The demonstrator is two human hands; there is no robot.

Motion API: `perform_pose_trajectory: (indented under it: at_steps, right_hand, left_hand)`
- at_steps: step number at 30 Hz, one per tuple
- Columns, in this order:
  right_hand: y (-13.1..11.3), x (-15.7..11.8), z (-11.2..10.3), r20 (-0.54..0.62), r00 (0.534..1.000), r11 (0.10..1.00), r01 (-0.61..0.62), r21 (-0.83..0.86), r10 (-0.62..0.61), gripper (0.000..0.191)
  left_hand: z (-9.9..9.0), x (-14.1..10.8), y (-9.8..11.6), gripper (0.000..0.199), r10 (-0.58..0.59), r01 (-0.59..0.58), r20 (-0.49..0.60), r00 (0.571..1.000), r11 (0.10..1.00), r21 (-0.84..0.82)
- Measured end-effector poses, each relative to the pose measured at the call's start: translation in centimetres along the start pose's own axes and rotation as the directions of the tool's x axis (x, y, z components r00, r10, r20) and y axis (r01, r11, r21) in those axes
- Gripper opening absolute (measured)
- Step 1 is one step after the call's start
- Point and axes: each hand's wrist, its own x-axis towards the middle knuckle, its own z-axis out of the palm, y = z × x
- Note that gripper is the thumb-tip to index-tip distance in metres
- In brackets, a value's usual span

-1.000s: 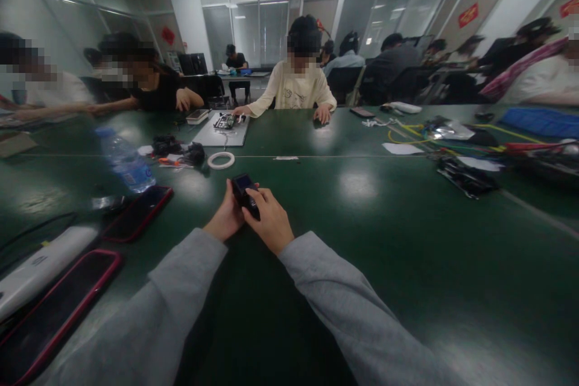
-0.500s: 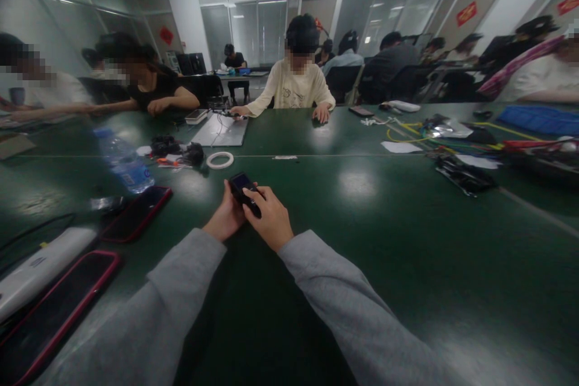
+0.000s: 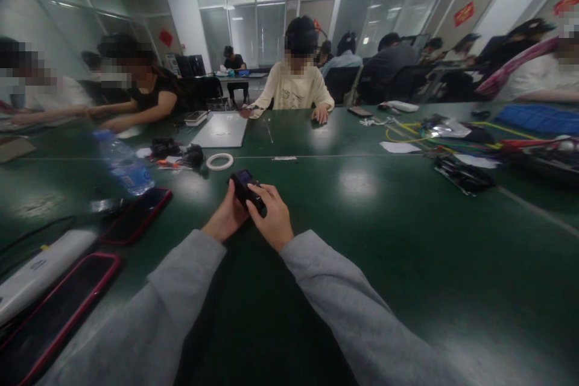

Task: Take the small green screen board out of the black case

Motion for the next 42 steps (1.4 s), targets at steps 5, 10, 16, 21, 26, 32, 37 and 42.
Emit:
perform_pose_trajectory:
  at_steps: [5,10,16,21,26,32,37,42]
  right_hand:
    - [0.0,0.1,-0.1,0.003,1.000,0.999,-0.010,0.030,0.010,0.034]
    - [-0.2,0.3,-0.3,0.021,1.000,0.998,-0.019,0.063,0.018,0.031]
    - [0.1,0.1,-0.1,0.038,0.999,0.998,-0.030,0.060,0.027,0.035]
    - [0.3,-0.1,0.3,-0.001,0.998,0.993,-0.067,0.093,0.067,0.047]
    - [0.2,-0.1,0.3,0.021,0.999,0.996,-0.049,0.072,0.047,0.044]
    - [-0.1,-0.1,0.2,-0.008,0.999,0.999,0.043,0.028,-0.043,0.035]
    - [-0.6,0.0,-0.4,-0.120,0.990,0.997,0.079,0.024,-0.076,0.033]
    - [-0.8,0.1,-1.0,-0.238,0.968,0.997,0.079,0.018,-0.072,0.035]
  left_hand:
    - [-0.3,0.1,0.0,0.053,0.006,-0.005,-0.039,0.999,1.000,0.025]
    - [-0.7,0.2,-0.1,0.054,0.008,-0.006,-0.066,0.998,1.000,0.027]
    - [-0.5,0.2,-0.1,0.055,0.002,0.002,-0.110,0.994,0.999,0.032]
    - [-0.3,0.3,-0.1,0.057,0.007,-0.002,-0.125,0.992,0.999,0.039]
    - [-0.5,0.4,-0.2,0.058,0.006,-0.002,-0.108,0.994,0.999,0.036]
    - [-0.1,0.0,0.1,0.065,-0.025,0.024,-0.126,0.992,1.000,-0.003]
    - [0.1,-0.1,0.3,0.068,-0.036,0.028,-0.123,0.992,0.998,-0.063]
    - [0.1,0.0,0.4,0.067,-0.039,0.028,-0.155,0.987,0.997,-0.074]
